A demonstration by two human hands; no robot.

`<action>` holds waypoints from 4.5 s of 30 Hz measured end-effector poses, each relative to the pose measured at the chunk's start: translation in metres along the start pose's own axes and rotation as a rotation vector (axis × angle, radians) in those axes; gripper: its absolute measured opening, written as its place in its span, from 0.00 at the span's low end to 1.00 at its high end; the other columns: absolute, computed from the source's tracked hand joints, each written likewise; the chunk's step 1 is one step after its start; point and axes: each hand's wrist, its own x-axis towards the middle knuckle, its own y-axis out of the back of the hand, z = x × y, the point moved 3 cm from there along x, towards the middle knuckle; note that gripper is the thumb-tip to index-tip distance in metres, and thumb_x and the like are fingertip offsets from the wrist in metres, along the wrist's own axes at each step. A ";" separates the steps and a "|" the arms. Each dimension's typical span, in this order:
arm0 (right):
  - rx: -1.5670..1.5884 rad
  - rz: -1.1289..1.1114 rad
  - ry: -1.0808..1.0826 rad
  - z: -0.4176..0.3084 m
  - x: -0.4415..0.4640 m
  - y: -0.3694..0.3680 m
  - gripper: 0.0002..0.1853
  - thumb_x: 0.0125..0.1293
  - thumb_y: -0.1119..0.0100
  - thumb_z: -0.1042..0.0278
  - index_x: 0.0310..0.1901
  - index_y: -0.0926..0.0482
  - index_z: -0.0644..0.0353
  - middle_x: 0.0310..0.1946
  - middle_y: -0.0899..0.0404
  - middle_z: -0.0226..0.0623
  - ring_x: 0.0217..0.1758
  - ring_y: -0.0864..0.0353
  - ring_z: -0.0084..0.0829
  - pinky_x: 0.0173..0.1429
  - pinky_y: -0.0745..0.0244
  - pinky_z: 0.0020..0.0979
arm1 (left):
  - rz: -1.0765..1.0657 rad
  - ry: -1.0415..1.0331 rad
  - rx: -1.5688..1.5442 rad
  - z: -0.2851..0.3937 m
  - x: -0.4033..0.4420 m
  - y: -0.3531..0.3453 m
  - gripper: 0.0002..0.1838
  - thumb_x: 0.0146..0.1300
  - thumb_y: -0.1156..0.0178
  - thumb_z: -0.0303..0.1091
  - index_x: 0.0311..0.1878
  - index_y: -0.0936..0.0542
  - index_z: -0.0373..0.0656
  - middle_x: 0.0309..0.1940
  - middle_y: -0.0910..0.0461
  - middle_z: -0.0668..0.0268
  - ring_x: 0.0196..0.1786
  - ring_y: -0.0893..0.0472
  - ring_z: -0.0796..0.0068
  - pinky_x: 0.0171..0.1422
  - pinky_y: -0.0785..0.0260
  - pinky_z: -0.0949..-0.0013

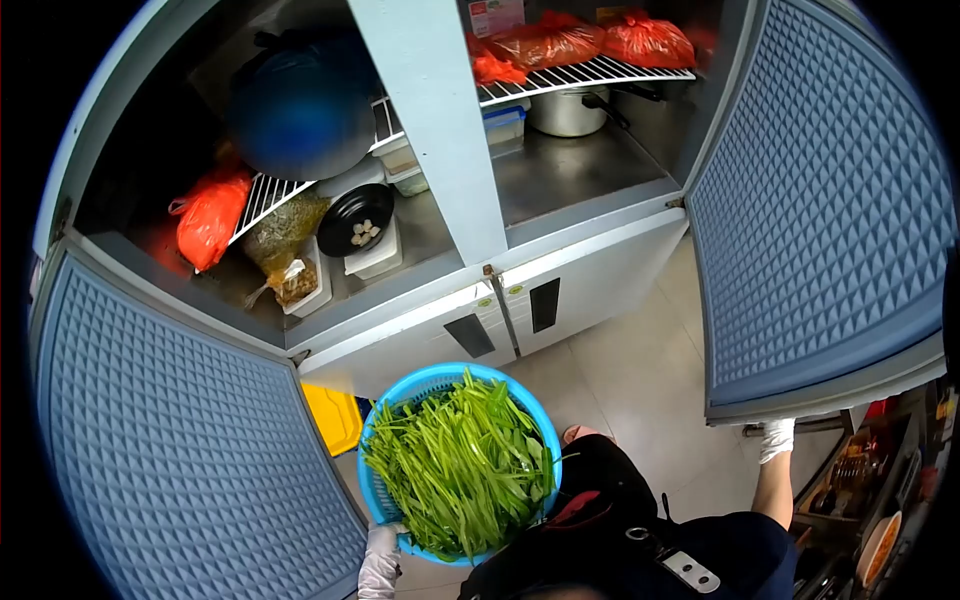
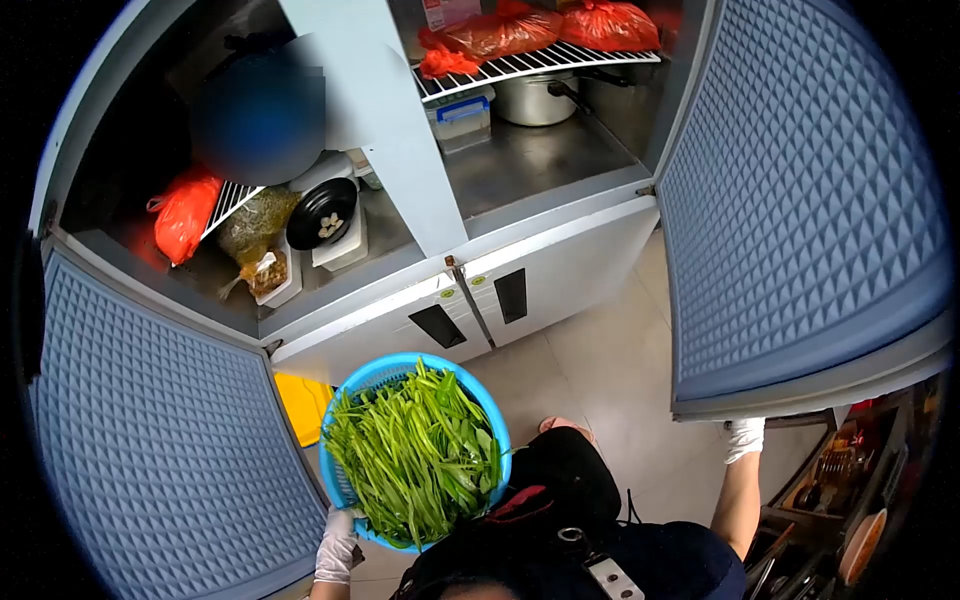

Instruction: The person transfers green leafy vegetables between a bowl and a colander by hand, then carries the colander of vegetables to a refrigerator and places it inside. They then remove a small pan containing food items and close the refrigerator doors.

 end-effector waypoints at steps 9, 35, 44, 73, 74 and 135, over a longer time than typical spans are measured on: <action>-0.197 -1.192 -0.043 -0.065 -0.194 -0.285 0.24 0.70 0.53 0.48 0.58 0.30 0.58 0.47 0.22 0.37 0.45 0.22 0.28 0.51 0.23 0.34 | -0.079 -0.045 0.145 0.030 -0.019 -0.013 0.06 0.48 0.37 0.22 0.30 0.24 0.31 0.21 0.23 0.58 0.21 0.24 0.63 0.23 0.35 0.60; 0.561 -1.228 -0.029 -0.277 -0.099 -0.264 0.18 0.70 0.54 0.60 0.53 0.26 0.63 0.46 0.21 0.41 0.42 0.19 0.32 0.48 0.21 0.32 | -0.353 -0.483 0.148 0.260 -0.046 -0.283 0.19 0.43 0.46 0.21 0.43 0.22 0.30 0.29 0.20 0.56 0.27 0.21 0.62 0.32 0.26 0.65; 0.546 -1.408 -0.060 -0.403 -0.030 -0.324 0.18 0.70 0.54 0.59 0.53 0.26 0.63 0.47 0.21 0.42 0.43 0.20 0.34 0.49 0.21 0.34 | -0.236 -0.472 0.204 0.366 -0.055 -0.383 0.15 0.44 0.45 0.23 0.38 0.22 0.29 0.28 0.20 0.56 0.27 0.21 0.63 0.32 0.27 0.64; 0.553 -1.537 -0.197 -0.515 0.040 -0.485 0.21 0.72 0.58 0.55 0.56 0.29 0.62 0.52 0.24 0.45 0.52 0.24 0.42 0.57 0.26 0.44 | -0.551 0.073 -0.811 0.376 0.003 -0.514 0.29 0.63 0.45 0.44 0.64 0.40 0.46 0.63 0.35 0.55 0.64 0.35 0.52 0.62 0.40 0.37; 0.531 -1.466 -0.180 -0.519 0.028 -0.472 0.20 0.71 0.56 0.56 0.56 0.28 0.61 0.51 0.24 0.45 0.50 0.23 0.41 0.55 0.24 0.42 | -0.522 0.065 -0.829 0.378 0.002 -0.514 0.28 0.63 0.46 0.42 0.64 0.39 0.45 0.63 0.35 0.55 0.64 0.34 0.51 0.61 0.39 0.36; -0.755 -2.170 1.167 -0.540 -0.338 -0.329 0.30 0.59 0.37 0.54 0.54 0.28 0.73 0.44 0.20 0.46 0.51 0.22 0.40 0.56 0.30 0.35 | 0.296 -1.290 -0.415 0.510 -0.005 -0.096 0.25 0.61 0.39 0.28 0.61 0.33 0.35 0.52 0.25 0.58 0.50 0.24 0.73 0.55 0.31 0.73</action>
